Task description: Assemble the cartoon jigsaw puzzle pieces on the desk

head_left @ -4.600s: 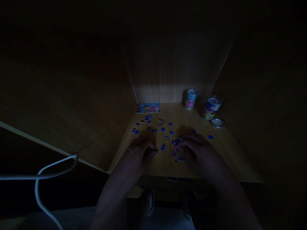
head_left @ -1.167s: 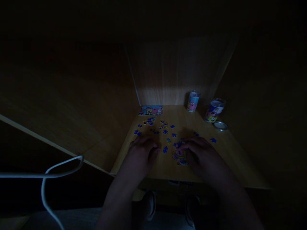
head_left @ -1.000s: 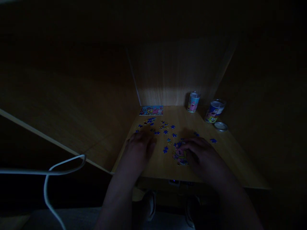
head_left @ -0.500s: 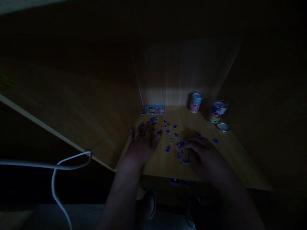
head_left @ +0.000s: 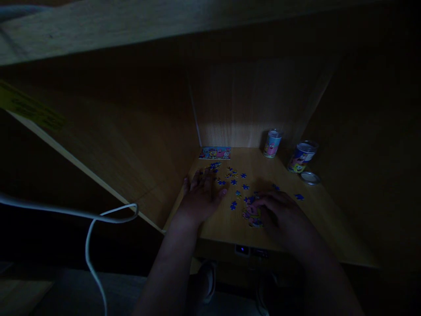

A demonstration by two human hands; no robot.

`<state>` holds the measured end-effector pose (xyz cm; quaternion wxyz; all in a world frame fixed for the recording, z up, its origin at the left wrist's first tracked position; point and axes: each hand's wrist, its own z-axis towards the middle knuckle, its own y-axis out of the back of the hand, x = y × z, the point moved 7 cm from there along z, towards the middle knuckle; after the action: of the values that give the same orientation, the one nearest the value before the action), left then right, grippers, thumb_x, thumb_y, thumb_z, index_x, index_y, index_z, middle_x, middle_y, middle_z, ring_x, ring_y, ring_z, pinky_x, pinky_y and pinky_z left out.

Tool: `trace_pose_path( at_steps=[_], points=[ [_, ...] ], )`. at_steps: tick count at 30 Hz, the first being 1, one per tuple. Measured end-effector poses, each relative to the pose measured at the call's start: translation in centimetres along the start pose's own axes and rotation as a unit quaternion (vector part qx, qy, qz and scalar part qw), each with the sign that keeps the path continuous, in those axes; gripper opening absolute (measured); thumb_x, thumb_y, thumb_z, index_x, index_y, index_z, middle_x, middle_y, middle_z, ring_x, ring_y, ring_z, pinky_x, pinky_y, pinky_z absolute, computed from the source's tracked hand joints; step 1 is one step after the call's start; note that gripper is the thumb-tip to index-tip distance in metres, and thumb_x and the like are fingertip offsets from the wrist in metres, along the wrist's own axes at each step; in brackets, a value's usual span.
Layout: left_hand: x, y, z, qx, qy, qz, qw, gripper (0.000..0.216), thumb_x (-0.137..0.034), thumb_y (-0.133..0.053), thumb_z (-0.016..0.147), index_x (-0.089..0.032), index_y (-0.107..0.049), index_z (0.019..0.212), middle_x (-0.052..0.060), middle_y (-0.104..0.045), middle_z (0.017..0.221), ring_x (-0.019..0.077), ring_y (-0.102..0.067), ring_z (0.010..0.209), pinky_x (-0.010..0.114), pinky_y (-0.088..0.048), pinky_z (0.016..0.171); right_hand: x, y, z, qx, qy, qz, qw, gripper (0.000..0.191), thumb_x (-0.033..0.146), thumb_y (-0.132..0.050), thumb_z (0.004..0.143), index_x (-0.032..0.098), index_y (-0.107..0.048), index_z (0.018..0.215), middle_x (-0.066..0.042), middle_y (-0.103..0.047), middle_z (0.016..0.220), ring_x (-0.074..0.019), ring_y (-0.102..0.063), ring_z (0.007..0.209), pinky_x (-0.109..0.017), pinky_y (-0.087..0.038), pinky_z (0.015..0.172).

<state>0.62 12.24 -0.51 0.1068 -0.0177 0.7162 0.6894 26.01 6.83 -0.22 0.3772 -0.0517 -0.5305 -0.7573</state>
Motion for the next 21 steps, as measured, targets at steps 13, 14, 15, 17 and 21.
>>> trace_pose_path(
  at_steps=[13,14,15,17,21],
  points=[
    [-0.3,2.2,-1.0,-0.122,-0.025,0.015,0.992,0.057,-0.050,-0.047,0.118,-0.013,-0.062,0.160,0.023,-0.062,0.168,0.0446,-0.049,0.163,0.081,-0.018,0.137,0.5,0.6,0.3,0.000,0.023,0.003,1.000,0.027,0.010,-0.063,0.103,0.029,-0.080,0.111,-0.006,-0.081,0.125,-0.0272,-0.074,0.119,-0.056,-0.061,0.112],
    [-0.3,2.4,-1.5,-0.141,-0.025,0.020,0.990,0.053,-0.045,-0.048,0.118,-0.012,-0.065,0.156,0.024,-0.066,0.163,0.0446,-0.054,0.159,0.080,-0.021,0.137,0.5,0.6,0.4,-0.002,0.021,0.001,1.000,0.027,0.010,-0.063,0.103,0.029,-0.080,0.112,-0.006,-0.081,0.125,-0.0273,-0.074,0.119,-0.057,-0.061,0.112],
    [-0.3,2.5,-2.0,-0.157,-0.027,0.022,0.987,0.048,-0.040,-0.049,0.117,-0.012,-0.068,0.151,0.025,-0.069,0.158,0.0444,-0.058,0.154,0.079,-0.025,0.136,0.6,0.6,0.4,-0.001,0.019,0.000,1.000,0.027,0.010,-0.063,0.103,0.029,-0.080,0.111,-0.006,-0.081,0.124,-0.0272,-0.074,0.118,-0.056,-0.061,0.111],
    [-0.4,2.5,-3.1,-0.177,-0.044,0.006,0.983,0.040,-0.032,-0.052,0.115,-0.014,-0.071,0.145,0.023,-0.074,0.151,0.0424,-0.064,0.148,0.079,-0.031,0.134,0.5,0.6,0.4,0.005,0.017,0.002,1.000,0.026,0.011,-0.063,0.103,0.028,-0.080,0.111,-0.006,-0.081,0.123,-0.0273,-0.074,0.118,-0.057,-0.061,0.111],
    [-1.7,2.2,-5.4,-0.177,-0.122,-0.072,0.974,0.032,-0.021,-0.054,0.112,-0.021,-0.074,0.137,0.015,-0.080,0.140,0.0356,-0.070,0.138,0.072,-0.042,0.132,0.2,0.3,0.5,0.021,0.007,-0.001,1.000,0.023,0.014,-0.063,0.106,0.028,-0.079,0.111,-0.006,-0.080,0.127,-0.0280,-0.073,0.122,-0.057,-0.060,0.112]
  ],
)
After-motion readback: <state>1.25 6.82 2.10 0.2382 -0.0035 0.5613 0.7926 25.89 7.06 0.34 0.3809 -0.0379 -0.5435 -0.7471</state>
